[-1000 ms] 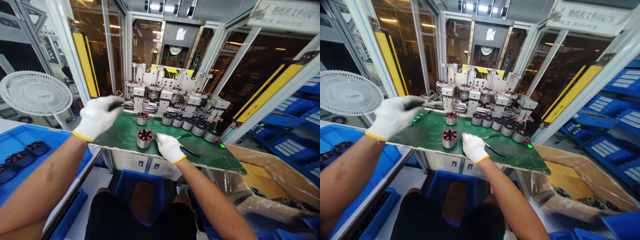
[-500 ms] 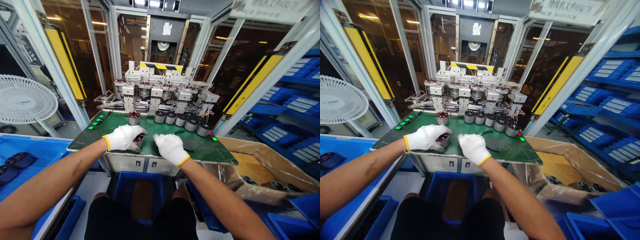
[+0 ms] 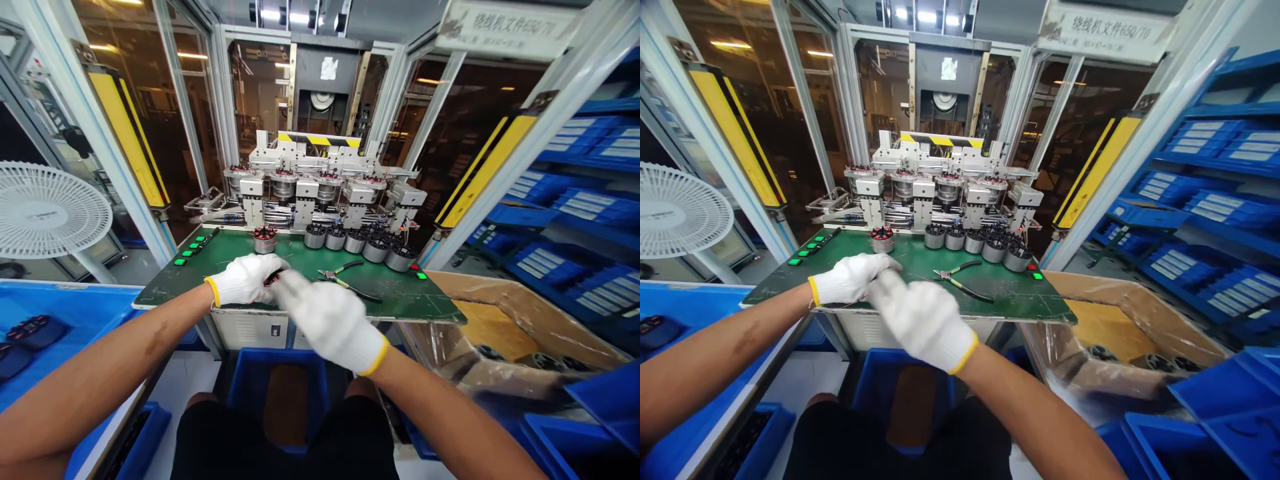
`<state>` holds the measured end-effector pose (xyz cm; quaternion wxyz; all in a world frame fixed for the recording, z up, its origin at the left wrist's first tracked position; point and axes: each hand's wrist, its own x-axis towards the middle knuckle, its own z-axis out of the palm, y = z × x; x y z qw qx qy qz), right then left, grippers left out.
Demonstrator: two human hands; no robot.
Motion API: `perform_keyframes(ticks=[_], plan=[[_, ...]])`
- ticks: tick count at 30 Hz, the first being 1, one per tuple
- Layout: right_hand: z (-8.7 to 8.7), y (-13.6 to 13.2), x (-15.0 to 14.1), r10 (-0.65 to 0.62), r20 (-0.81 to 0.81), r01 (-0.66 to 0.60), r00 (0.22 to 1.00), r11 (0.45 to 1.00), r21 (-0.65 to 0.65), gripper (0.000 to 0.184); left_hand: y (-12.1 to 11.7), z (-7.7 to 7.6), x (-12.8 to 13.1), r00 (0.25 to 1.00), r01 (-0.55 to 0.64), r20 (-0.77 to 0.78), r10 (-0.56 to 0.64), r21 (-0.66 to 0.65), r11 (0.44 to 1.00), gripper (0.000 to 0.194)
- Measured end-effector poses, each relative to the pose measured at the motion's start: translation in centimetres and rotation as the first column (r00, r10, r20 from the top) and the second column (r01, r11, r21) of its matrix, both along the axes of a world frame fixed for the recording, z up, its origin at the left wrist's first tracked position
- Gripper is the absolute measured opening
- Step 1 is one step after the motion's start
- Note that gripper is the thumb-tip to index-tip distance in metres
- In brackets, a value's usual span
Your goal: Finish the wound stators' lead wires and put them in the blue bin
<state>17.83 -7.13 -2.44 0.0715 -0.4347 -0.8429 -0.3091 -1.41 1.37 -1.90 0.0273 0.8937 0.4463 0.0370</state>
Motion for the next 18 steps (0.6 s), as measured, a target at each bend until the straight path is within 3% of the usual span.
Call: perform_keyframes(ticks=[2, 3, 7, 9, 11, 13, 15, 18], plan=[[-1.0, 0.5, -1.7, 0.230, 0.003, -0.229, 0.973, 0.969, -0.093, 0.037, -0.4, 0.2, 0.1, 0.999, -0.022, -0.026, 0.022, -0.002, 1.000, 0.066], [-1.8, 0.9, -2.4, 0.260, -0.015, -0.260, 0.966, 0.958, -0.121, 0.037, -0.5, 0.3, 0.1, 0.998, -0.036, -0.042, 0.036, 0.004, 0.999, 0.069], [-4.5, 1.8, -2.9, 0.234, -0.092, -0.246, 0.968, 0.958, -0.148, 0.037, -0.7, 0.2, 0.0, 0.997, -0.004, -0.078, 0.010, 0.077, 0.997, 0.066], [-4.7, 1.9, -2.3, 0.231, -0.169, -0.259, 0.958, 0.951, -0.169, 0.034, -0.5, 0.0, 0.0, 0.997, 0.016, -0.071, -0.010, 0.079, 0.997, 0.064], [-4.0, 2.6, -1.5, 0.181, -0.368, -0.269, 0.912, 0.941, -0.204, 0.031, -0.4, -0.1, 0.1, 0.999, 0.014, -0.046, -0.012, 0.058, 0.998, 0.067], [-3.0, 4.5, -0.9, 0.073, -0.639, -0.306, 0.766, 0.915, -0.262, 0.031, -0.3, -0.1, 0.3, 0.999, -0.010, -0.031, 0.011, 0.040, 0.999, 0.065], [-2.4, 7.1, -0.7, -0.062, -0.835, -0.406, 0.547, 0.852, -0.330, 0.032, -0.3, -0.1, 0.6, 0.999, -0.036, -0.032, 0.037, 0.035, 0.999, 0.059], [-2.4, 10.1, -0.8, -0.288, -0.916, -0.555, 0.280, 0.729, -0.400, 0.027, -0.2, -0.1, 0.9, 0.999, -0.023, -0.027, 0.024, 0.038, 0.999, 0.058]])
